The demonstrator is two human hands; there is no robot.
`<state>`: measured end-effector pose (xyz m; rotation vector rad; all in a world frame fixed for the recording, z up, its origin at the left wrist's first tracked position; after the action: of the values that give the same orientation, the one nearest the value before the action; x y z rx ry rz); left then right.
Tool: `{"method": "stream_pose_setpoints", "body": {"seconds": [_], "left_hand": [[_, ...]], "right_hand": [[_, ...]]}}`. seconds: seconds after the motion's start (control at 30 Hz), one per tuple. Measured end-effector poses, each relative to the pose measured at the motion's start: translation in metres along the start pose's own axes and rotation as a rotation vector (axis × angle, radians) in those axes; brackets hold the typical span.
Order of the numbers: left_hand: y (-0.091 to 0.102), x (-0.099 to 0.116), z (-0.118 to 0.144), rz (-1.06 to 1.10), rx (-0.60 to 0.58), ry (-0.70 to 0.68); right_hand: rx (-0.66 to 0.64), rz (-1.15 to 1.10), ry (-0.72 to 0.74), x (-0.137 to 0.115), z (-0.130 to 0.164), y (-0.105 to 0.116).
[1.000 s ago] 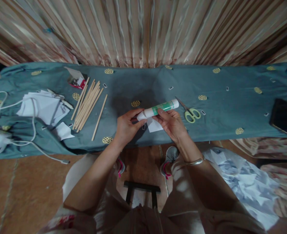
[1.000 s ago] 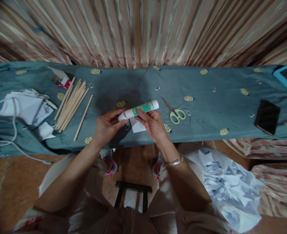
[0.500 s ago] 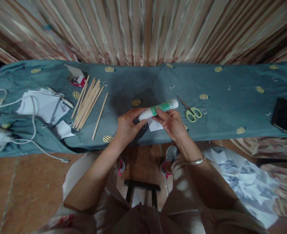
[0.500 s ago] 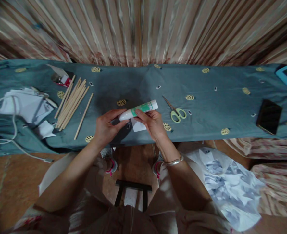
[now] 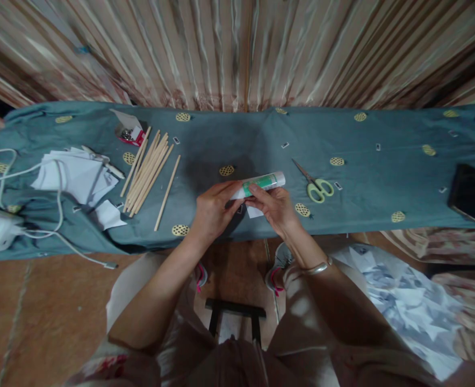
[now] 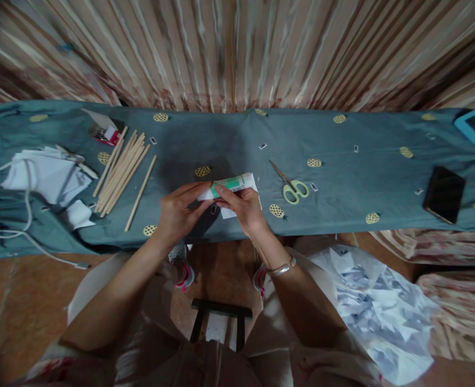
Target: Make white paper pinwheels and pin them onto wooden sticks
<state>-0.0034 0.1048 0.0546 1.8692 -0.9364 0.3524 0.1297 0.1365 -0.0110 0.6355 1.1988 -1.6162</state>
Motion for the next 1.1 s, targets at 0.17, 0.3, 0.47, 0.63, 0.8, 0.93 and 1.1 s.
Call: {"method": "stream_pose_setpoints", "body": {"seconds": [0.17,0.3,0.47,0.63,0.8,0.93,1.1], "left_hand": [[-0.002,-0.007,0.001,0.098,0.001,0.093],[0.000,-0.029,0.001,0.208,0.042,0.294],[0.030,-0.069,0.003,0.023,0.133,0.483],[0.048,-0.086,0.004,-0.216,0.075,0.412],[0.031,-0.042,0.002,-0.278,0.025,0.082],[-0.017,0.007,0.013,-0.169,-0.204,-0.169],[-0.047,0.028,0.020,-0.121,-0.288,-0.243]], "right_hand": [[-0.017,0.083,0.011,0.001,0.001,-0.004],[-0.055,0.220,0.090,-0.005,0.001,-0.002],[0.075,0.500,0.365,-0.037,0.005,0.033],[0.093,1.036,0.623,-0.061,0.022,0.044],[-0.021,1.260,0.758,-0.058,0.035,0.038],[-0.035,1.295,0.755,-0.057,0.039,0.044],[-0.044,1.292,0.731,-0.054,0.043,0.045]]}}
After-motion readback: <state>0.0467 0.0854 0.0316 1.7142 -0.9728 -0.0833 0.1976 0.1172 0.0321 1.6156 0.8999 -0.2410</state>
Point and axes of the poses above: each hand's wrist, its own z-axis away from the middle knuckle, its own y-axis out of the back of the hand, x = y × z, the point moved 8 cm from there along -z, towards the middle knuckle, and after that the axes turned 1 degree about x, right-handed, at the moved point
